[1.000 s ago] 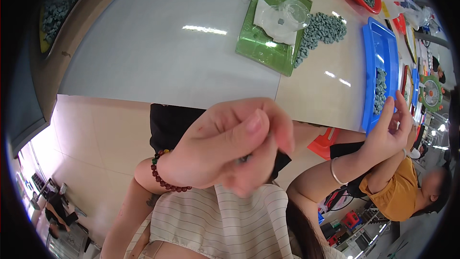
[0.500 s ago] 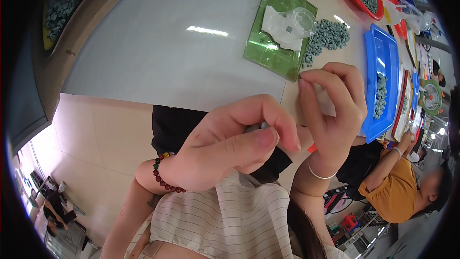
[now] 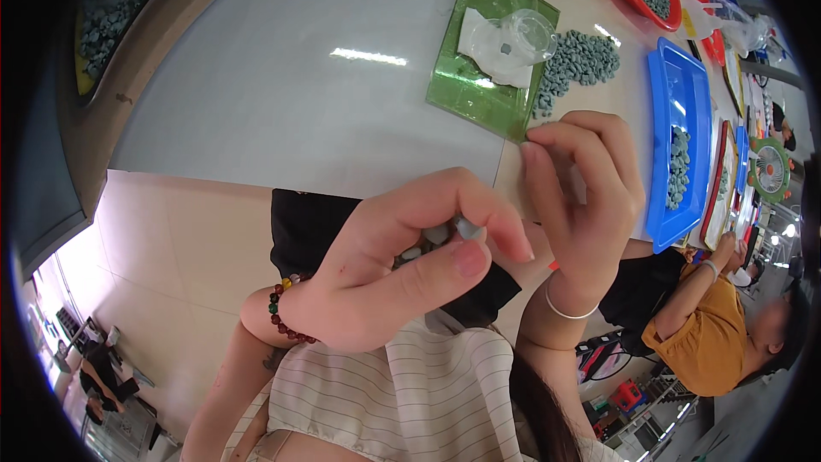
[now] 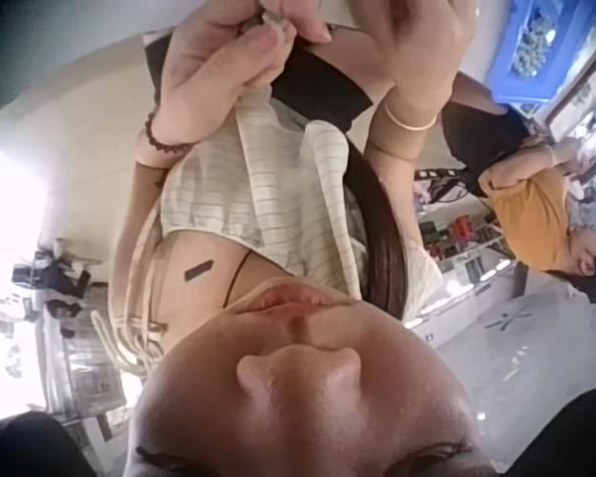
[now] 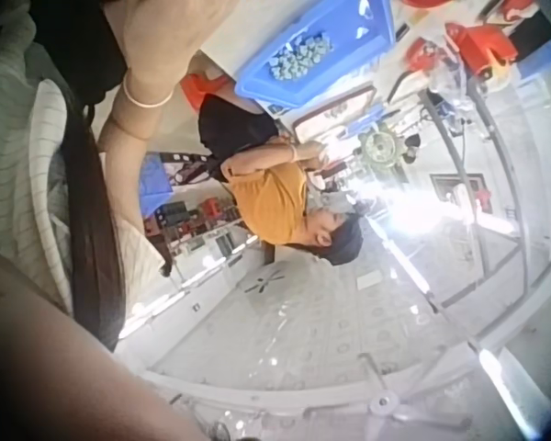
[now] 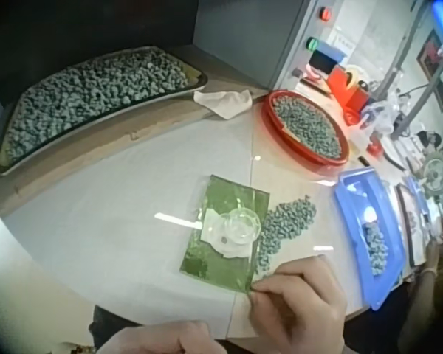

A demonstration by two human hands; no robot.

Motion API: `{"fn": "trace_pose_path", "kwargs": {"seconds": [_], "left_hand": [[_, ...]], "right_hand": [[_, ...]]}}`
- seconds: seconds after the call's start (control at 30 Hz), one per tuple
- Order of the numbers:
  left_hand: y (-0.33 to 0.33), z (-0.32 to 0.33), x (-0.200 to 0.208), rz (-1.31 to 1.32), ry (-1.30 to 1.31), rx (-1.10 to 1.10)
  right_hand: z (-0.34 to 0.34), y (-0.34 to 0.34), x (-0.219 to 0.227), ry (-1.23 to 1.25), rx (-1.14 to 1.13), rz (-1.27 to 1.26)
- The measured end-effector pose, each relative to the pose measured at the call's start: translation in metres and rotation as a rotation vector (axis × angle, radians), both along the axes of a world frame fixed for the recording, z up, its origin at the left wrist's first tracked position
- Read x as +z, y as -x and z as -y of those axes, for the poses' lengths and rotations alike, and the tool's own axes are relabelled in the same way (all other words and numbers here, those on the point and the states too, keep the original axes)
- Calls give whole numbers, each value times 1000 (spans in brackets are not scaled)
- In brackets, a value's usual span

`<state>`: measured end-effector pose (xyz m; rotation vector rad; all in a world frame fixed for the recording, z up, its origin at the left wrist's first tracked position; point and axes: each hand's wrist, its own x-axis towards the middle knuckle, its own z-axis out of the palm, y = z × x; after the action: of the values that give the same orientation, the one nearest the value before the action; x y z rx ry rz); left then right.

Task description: The person assembles small pieces by hand, fitting components together and dispensing liquid from a squeeze bottle into a container on the table.

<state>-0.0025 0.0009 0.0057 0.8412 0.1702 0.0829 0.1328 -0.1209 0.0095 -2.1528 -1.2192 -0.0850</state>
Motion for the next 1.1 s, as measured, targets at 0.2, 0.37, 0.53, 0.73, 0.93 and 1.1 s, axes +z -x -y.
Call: {"fn": "trace_pose_path", "kwargs": {"seconds": [0.2, 0.37, 0.53, 0.73, 0.93, 1.1], "left_hand": [[2, -5, 2, -31, -156, 44], [-4, 2, 3, -33, -202, -97], [-4, 4, -5, 31, -283, -44], [-4, 3, -4, 51, -516, -12], [-4, 4, -4, 89, -591, 60], [-3, 3, -6, 83, -591, 99]], "right_hand": [[6, 2, 1, -2, 36, 14], [9, 31, 8, -498, 231, -218], [8, 42, -5, -485, 147, -171], [15, 38, 3, -491, 155, -338], [15, 37, 14, -430, 168, -287], [13, 38, 19, -358, 163, -66]]}}
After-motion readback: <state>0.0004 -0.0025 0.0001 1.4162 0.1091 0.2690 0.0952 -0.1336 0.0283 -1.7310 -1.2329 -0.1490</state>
